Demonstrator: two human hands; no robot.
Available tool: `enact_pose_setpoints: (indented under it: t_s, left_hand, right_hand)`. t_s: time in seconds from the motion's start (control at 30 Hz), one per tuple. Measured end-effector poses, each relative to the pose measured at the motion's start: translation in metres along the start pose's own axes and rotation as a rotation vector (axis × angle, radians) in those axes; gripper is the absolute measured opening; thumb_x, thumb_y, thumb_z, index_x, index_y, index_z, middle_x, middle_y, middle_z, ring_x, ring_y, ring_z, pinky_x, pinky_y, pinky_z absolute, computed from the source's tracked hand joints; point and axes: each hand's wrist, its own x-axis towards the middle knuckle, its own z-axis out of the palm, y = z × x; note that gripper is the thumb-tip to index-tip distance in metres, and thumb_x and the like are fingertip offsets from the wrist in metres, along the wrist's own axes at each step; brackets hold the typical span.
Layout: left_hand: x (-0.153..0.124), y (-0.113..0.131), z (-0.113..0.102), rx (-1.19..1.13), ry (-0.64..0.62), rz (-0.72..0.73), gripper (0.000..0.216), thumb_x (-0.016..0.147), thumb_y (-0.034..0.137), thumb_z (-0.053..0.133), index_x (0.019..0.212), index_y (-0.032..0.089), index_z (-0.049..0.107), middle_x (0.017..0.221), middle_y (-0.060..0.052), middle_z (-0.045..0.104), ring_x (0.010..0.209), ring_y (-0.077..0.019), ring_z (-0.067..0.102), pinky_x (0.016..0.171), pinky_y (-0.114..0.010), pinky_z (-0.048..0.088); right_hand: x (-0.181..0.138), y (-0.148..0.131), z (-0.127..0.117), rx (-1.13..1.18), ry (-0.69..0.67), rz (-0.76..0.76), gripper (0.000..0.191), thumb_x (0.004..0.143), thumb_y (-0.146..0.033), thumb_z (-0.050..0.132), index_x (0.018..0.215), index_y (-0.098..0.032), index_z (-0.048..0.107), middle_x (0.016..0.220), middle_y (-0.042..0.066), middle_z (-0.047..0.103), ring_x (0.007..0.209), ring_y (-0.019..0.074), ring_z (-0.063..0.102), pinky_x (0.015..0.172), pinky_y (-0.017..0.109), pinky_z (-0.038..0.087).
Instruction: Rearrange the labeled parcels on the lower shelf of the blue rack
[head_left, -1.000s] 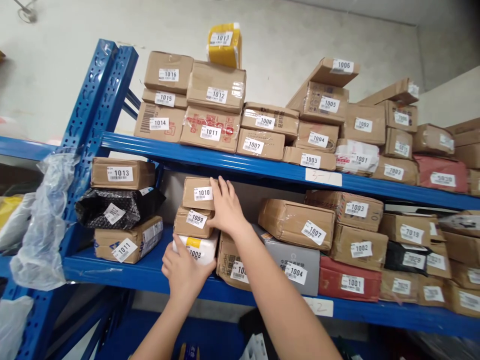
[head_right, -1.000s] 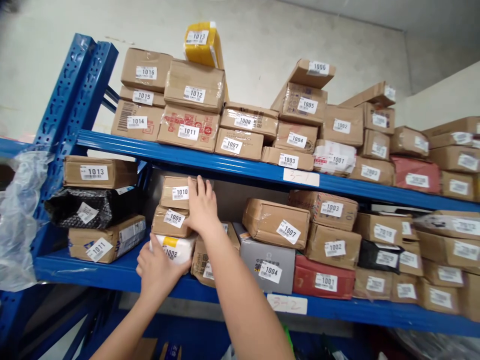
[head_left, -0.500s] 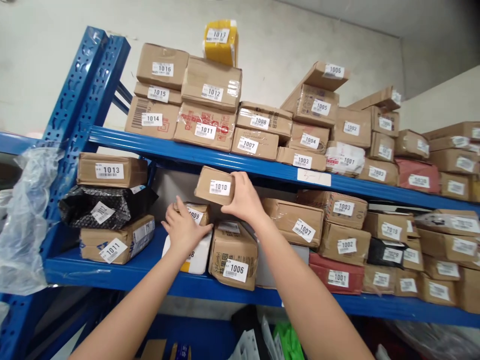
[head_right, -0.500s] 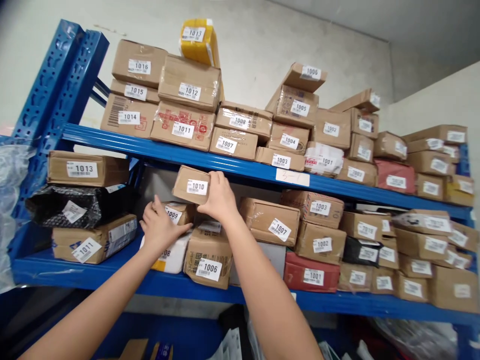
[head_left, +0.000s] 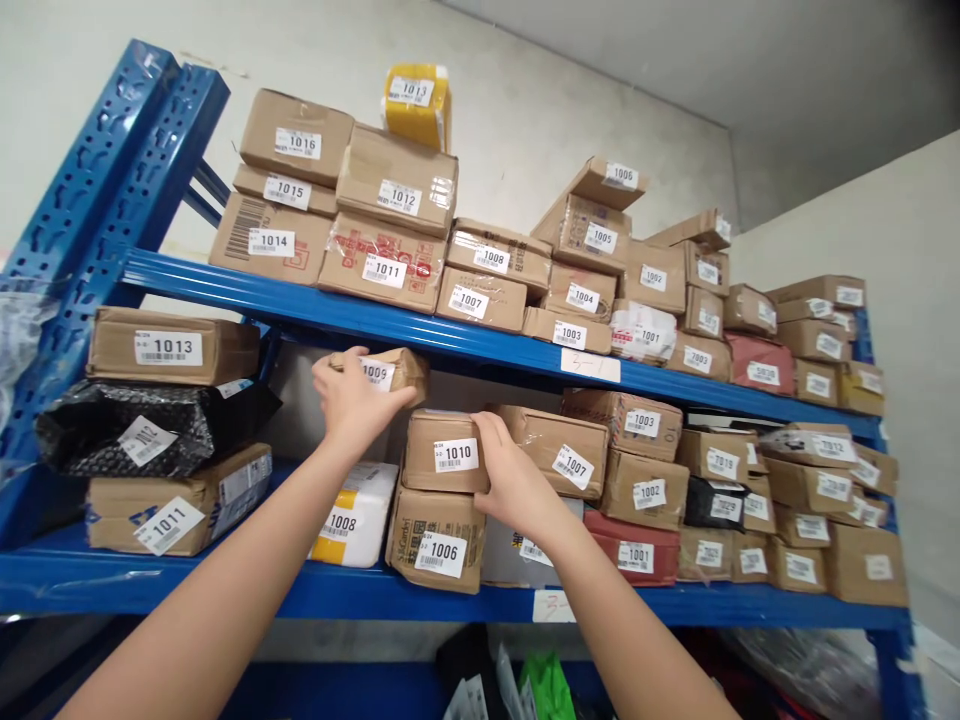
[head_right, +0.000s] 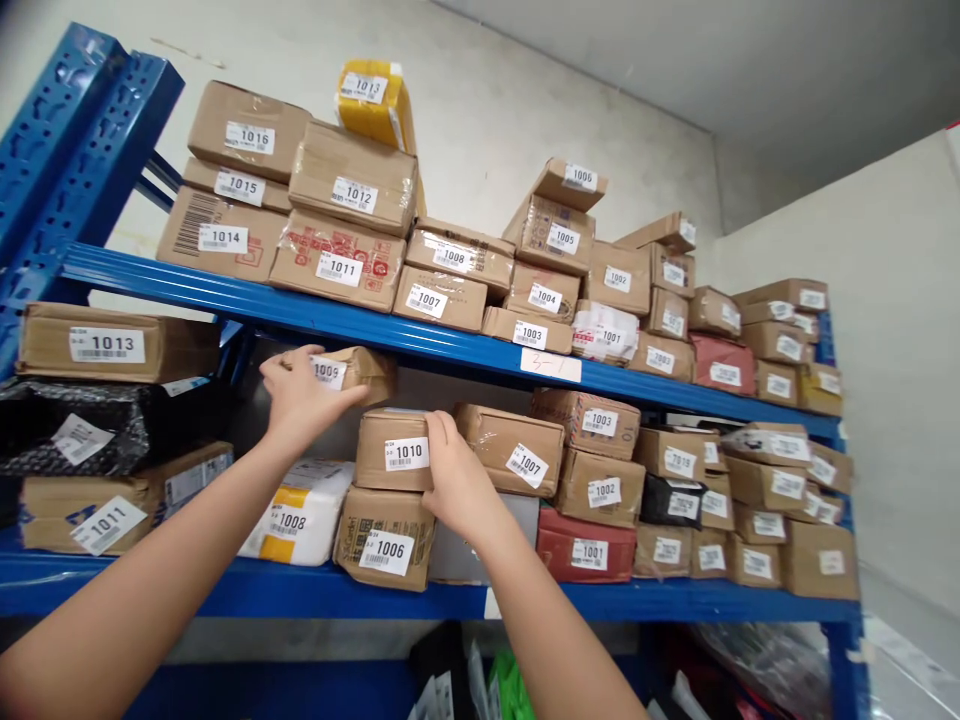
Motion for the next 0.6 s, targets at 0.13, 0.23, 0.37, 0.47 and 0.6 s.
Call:
enact_pose_setpoints:
  t_s: [0.13, 0.23, 0.37, 0.47, 0.6]
  left_hand:
    - [0.001, 0.03, 0.018, -0.022, -0.153, 0.008, 0.098, 0.058, 0.054, 0.08, 0.134, 0.013, 0.035, 0.135, -0.022, 0.032, 0.132, -0.0402, 0.032, 0.104, -0.052, 0.036]
    - [0.004, 0.025, 0.029, -0.196, -0.352, -0.01, 0.096, 0.056, 0.059, 0.08, 0.13, 0.015, 0.038, 0.127, -0.021, 0.047, 0.122, -0.0357, 0.047, 0.103, -0.047, 0.039]
    - [0.013, 0.0, 0.038, -0.539, -0.677, -0.101, 0.1, 0.059, 0.049, 0.083, 0.138, 0.029, 0.027, 0.128, -0.013, 0.056, 0.115, -0.0299, 0.057, 0.096, -0.045, 0.047]
    - [0.016, -0.013, 0.042, -0.751, -0.849, -0.128, 0.099, 0.061, 0.045, 0.082, 0.141, 0.033, 0.024, 0.134, -0.009, 0.055, 0.116, -0.0267, 0.058, 0.097, -0.042, 0.049]
    - [0.008, -0.011, 0.047, -0.826, -0.857, -0.106, 0.088, 0.06, 0.043, 0.077, 0.136, 0.024, 0.035, 0.13, -0.011, 0.058, 0.116, -0.0289, 0.058, 0.099, -0.041, 0.048]
  right_hand:
    - [-0.005, -0.002, -0.002, 0.027, -0.008, 0.006, 0.092, 0.058, 0.009, 0.051, 0.142, -0.013, 0.023, 0.151, 0.021, 0.028, 0.132, 0.0331, 0.045, 0.106, 0.047, 0.045]
    - [-0.01, -0.004, -0.008, 0.071, -0.049, 0.046, 0.093, 0.062, 0.006, 0.058, 0.145, -0.009, 0.018, 0.152, 0.021, 0.023, 0.136, 0.0334, 0.039, 0.11, 0.046, 0.042]
    - [-0.019, -0.009, -0.013, 0.165, -0.096, 0.123, 0.106, 0.064, -0.01, 0.075, 0.149, -0.012, 0.012, 0.154, 0.019, 0.018, 0.133, 0.0337, 0.041, 0.109, 0.046, 0.042]
    - [-0.023, -0.014, -0.005, 0.223, -0.061, 0.175, 0.103, 0.071, -0.024, 0.077, 0.15, -0.019, 0.012, 0.153, 0.017, 0.023, 0.132, 0.0333, 0.042, 0.109, 0.048, 0.041]
    - [-0.024, -0.015, 0.02, 0.218, 0.099, 0.214, 0.093, 0.08, -0.046, 0.07, 0.15, -0.016, 0.016, 0.145, 0.02, 0.036, 0.132, 0.036, 0.04, 0.107, 0.053, 0.041]
